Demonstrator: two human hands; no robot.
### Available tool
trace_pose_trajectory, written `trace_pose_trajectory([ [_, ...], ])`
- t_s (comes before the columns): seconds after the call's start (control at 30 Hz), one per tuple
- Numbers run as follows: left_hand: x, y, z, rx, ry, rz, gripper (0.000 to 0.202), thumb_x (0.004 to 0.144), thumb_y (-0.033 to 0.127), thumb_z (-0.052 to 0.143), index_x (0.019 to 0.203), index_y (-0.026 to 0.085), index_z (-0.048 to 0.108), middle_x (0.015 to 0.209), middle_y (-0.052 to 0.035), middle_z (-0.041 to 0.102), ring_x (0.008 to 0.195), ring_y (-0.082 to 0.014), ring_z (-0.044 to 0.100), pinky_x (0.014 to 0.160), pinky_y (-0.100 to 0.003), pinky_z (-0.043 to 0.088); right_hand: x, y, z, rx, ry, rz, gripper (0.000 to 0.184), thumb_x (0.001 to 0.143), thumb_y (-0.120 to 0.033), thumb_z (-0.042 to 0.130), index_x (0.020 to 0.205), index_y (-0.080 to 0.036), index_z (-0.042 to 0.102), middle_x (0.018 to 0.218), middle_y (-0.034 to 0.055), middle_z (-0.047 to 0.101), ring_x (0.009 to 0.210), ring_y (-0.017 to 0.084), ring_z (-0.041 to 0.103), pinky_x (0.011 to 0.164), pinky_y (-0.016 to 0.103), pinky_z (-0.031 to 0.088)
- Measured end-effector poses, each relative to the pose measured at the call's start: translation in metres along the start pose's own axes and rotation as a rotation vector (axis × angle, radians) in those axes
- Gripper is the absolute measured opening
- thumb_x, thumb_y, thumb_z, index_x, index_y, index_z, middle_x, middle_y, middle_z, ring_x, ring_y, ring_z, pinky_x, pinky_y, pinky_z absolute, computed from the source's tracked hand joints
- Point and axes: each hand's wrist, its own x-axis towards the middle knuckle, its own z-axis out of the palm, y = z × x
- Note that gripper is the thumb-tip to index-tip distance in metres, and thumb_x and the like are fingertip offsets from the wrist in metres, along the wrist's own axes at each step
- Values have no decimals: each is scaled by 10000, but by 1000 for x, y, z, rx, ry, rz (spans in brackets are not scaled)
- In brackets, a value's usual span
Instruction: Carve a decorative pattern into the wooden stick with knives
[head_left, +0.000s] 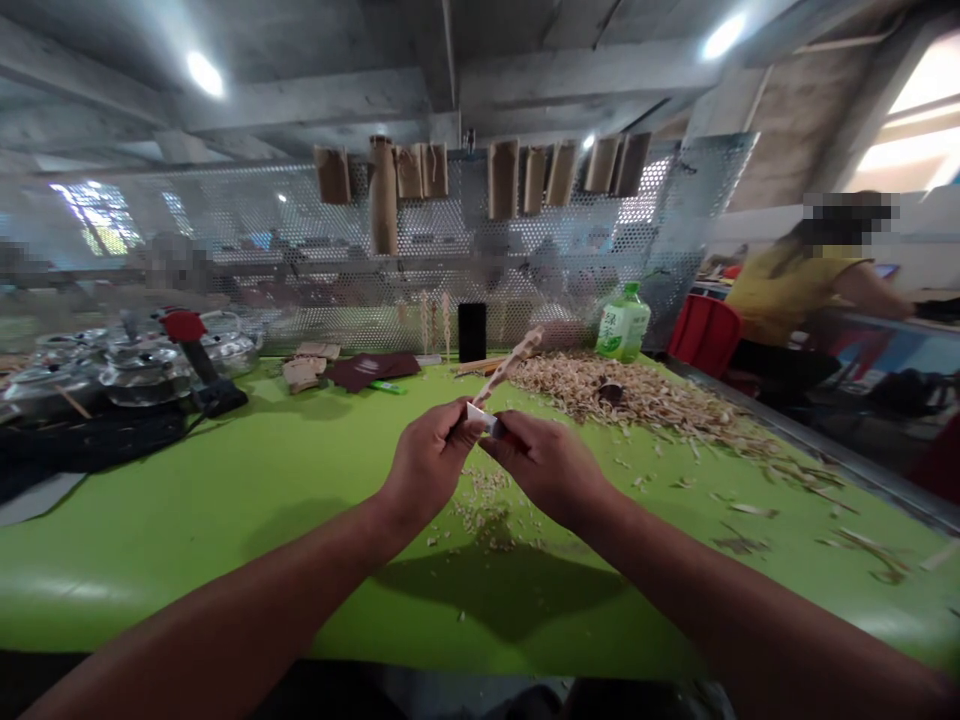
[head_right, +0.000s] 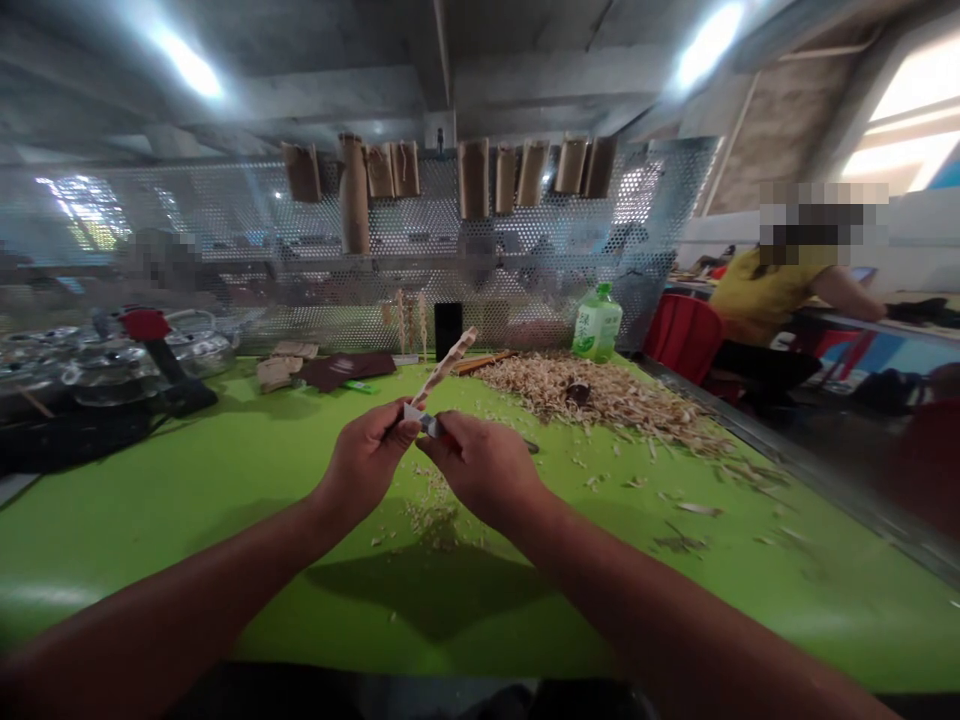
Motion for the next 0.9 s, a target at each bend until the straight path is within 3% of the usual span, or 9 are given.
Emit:
trace_pose_trajectory([
  [0.27, -2, 4, 2, -18, 48, -66, 321, 878, 462, 509, 814, 165, 615, 677, 3, 556, 627, -123, 458, 575, -214, 357, -5, -3, -1, -123, 81, -36, 309, 916, -465, 439, 755, -204, 482, 680, 18, 561, 560, 122, 416, 531, 296, 188],
  [0.47, -1, 2, 2, -123, -31, -77, 327, 900, 460, 460, 854, 173, 611, 803, -36, 605, 759, -154, 523, 679, -239, 414, 1, 1, -2, 66, -43, -6, 354, 896, -492, 465, 691, -205, 444, 605, -16, 484, 533, 103, 393, 509, 272, 218],
  [0.6, 0, 1, 1, -137, -45, -38, 313, 903, 441, 468, 815, 171, 600, 842, -39, 615, 808, -158, 533, 737, -247, 419, 1, 1, -2, 57, -31, -4, 354, 887, -499, 478, 694, -203, 464, 597, -19, 484, 526, 99, 386, 505, 268, 214],
  [0.9, -1, 3, 2, -24, 28, -99, 337, 883, 464, 501, 825, 150, 608, 648, 20, 511, 600, -109, 420, 554, -218, 327, -5, -5, -1, -196, 104, -48, 269, 909, -415, 459, 770, -195, 528, 680, 17, 590, 546, 110, 427, 518, 281, 161],
])
